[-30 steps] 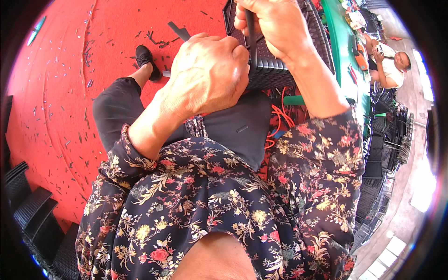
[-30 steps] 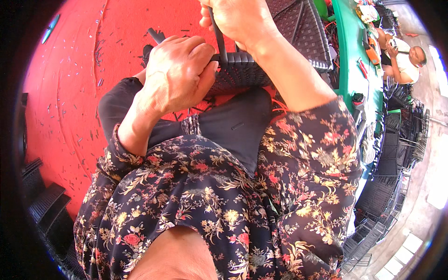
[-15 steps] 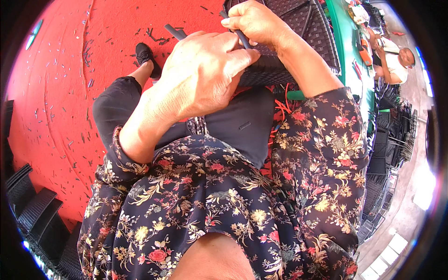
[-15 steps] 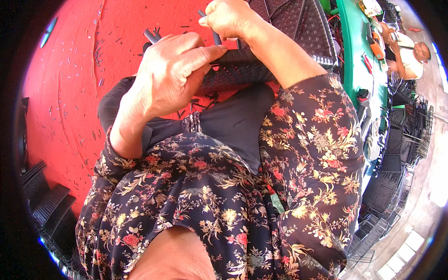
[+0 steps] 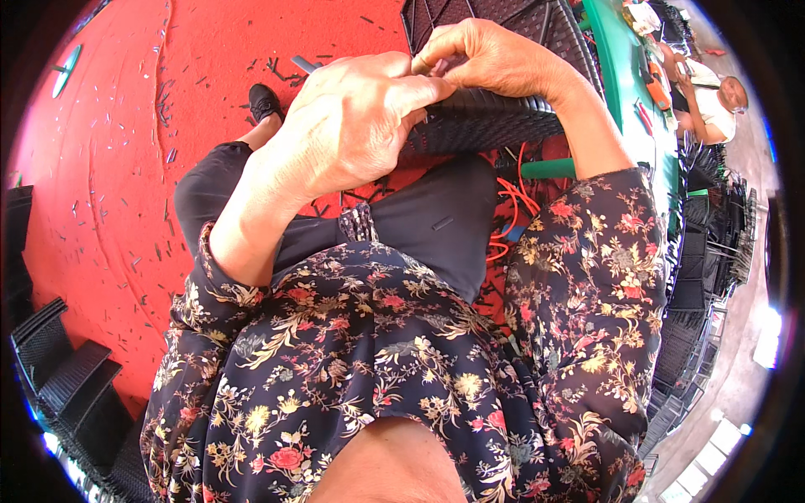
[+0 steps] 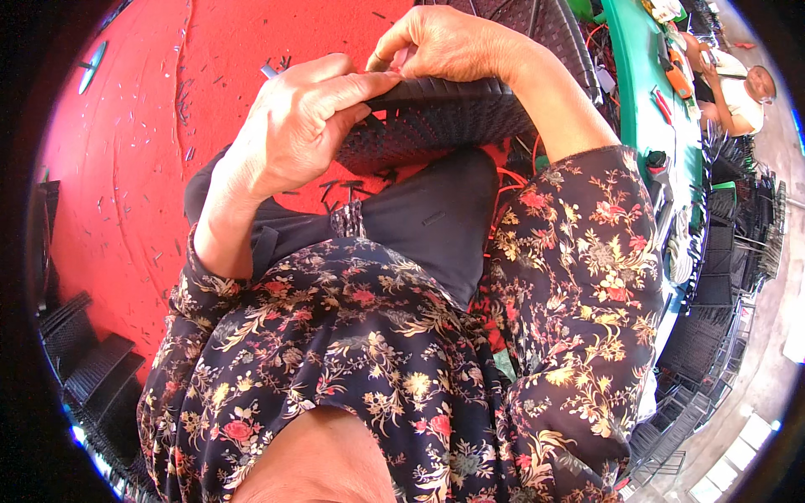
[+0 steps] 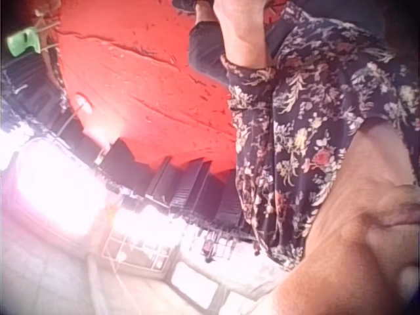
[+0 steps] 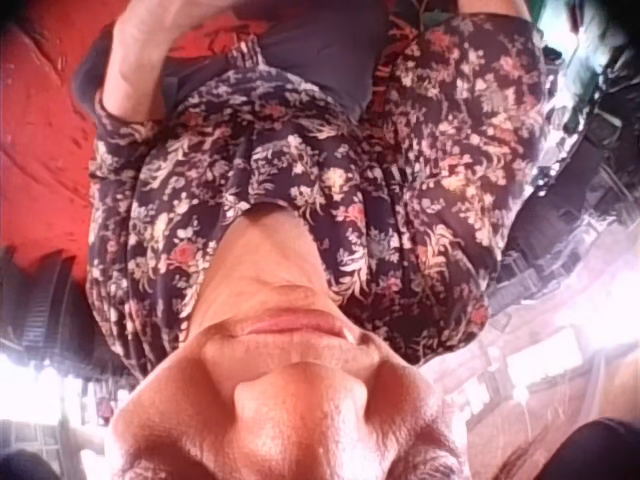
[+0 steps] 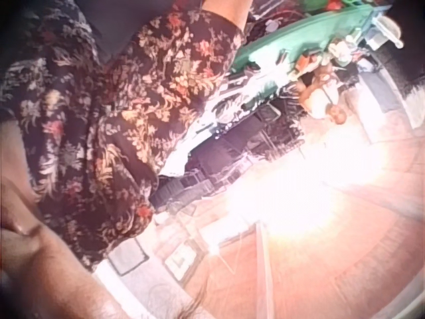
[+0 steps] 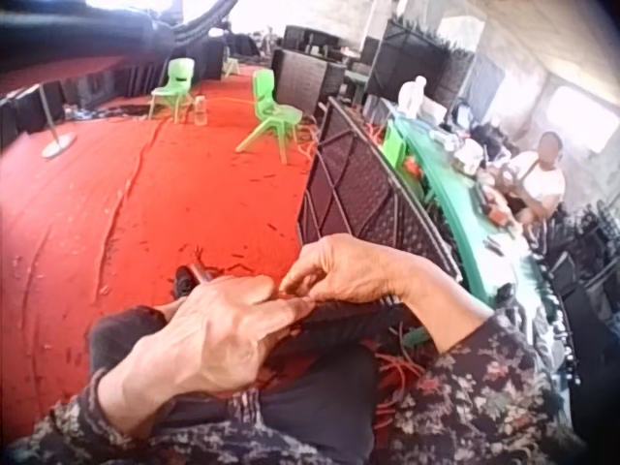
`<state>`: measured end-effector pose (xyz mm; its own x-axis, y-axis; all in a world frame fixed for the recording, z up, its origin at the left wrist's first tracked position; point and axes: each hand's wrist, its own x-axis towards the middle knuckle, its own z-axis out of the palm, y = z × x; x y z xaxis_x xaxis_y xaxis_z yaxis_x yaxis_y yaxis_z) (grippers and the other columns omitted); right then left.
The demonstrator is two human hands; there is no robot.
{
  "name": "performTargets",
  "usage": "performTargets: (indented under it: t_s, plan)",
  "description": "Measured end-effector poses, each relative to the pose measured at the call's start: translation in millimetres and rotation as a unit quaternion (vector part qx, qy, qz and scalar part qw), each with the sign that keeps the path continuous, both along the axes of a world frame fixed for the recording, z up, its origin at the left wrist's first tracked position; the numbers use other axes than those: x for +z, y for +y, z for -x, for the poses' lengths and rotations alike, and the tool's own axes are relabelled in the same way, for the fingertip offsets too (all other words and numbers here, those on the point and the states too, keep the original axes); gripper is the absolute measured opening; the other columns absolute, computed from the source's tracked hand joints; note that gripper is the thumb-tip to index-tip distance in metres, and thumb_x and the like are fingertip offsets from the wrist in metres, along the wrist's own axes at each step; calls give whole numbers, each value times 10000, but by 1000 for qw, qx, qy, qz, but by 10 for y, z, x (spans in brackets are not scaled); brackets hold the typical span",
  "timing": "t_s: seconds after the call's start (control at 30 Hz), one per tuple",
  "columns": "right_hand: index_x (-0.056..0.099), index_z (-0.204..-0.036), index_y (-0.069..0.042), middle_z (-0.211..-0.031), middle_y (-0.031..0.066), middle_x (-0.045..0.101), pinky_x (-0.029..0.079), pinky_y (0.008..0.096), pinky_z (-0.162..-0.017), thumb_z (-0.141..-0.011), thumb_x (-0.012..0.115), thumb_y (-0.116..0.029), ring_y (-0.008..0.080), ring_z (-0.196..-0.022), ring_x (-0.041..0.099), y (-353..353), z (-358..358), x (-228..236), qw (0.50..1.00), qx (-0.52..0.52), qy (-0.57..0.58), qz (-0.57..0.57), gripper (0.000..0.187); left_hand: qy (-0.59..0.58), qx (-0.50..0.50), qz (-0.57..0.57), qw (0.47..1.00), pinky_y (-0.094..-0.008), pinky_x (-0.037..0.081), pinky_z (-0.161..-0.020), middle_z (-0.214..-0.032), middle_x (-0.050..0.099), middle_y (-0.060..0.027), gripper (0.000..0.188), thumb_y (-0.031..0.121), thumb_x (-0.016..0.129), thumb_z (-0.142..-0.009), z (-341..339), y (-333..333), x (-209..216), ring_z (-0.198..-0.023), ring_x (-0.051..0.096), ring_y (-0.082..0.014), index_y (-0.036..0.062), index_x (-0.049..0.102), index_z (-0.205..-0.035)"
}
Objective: The person assembles a dark wicker-style furniture piece by threading and securing black plastic strips through the frame, using a pneumatic tool to fasten components, pliers to pull strips tight, and a hammer to tap pieces into place.
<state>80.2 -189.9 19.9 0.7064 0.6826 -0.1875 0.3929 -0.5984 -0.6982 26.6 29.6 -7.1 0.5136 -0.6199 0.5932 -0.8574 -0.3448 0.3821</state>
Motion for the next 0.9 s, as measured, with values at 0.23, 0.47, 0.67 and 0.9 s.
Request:
performTargets:
  t_s: [0.23, 0.47, 0.67, 0.9]
  plan:
    - [652, -925, 24, -731, 105, 664, 512, 292, -603, -785, 592, -55, 143, -640, 644, 141, 86, 229, 995, -29, -93, -22, 172, 5, -2, -15, 1000, -376, 482, -584, -772, 528, -81, 412, 39, 704, -706, 26, 32, 46, -708, 586, -278, 116, 648, -1107]
    - [645, -900, 38, -712, 81, 655, 498, 252, -577, -797, 529, 9, 119, -623, 629, 247, 161, 112, 966, -212, 83, -124, 158, -19, 3, -27, 999, -368, 475, -559, -759, 527, -62, 491, 59, 754, -627, 53, 51, 52, -678, 581, -259, 126, 651, -1103]
    - [650, -868, -18, -719, -1, 601, 430, 199, -516, -727, 568, 16, 48, -579, 532, 198, 191, 77, 952, -204, 203, -107, 166, -40, 2, -14, 999, -351, 475, -553, -744, 543, -52, 479, 56, 759, -600, 99, 5, 59, -659, 581, -240, 109, 668, -1067]
    - [642, -807, -21, -708, -14, 589, 431, 196, -574, -704, 585, 21, 55, -645, 539, 125, 155, 7, 955, -130, 254, -78, 125, -37, 3, -24, 999, -349, 480, -592, -747, 558, -45, 456, 57, 754, -610, 147, -29, 133, -670, 589, -236, 113, 681, -1056]
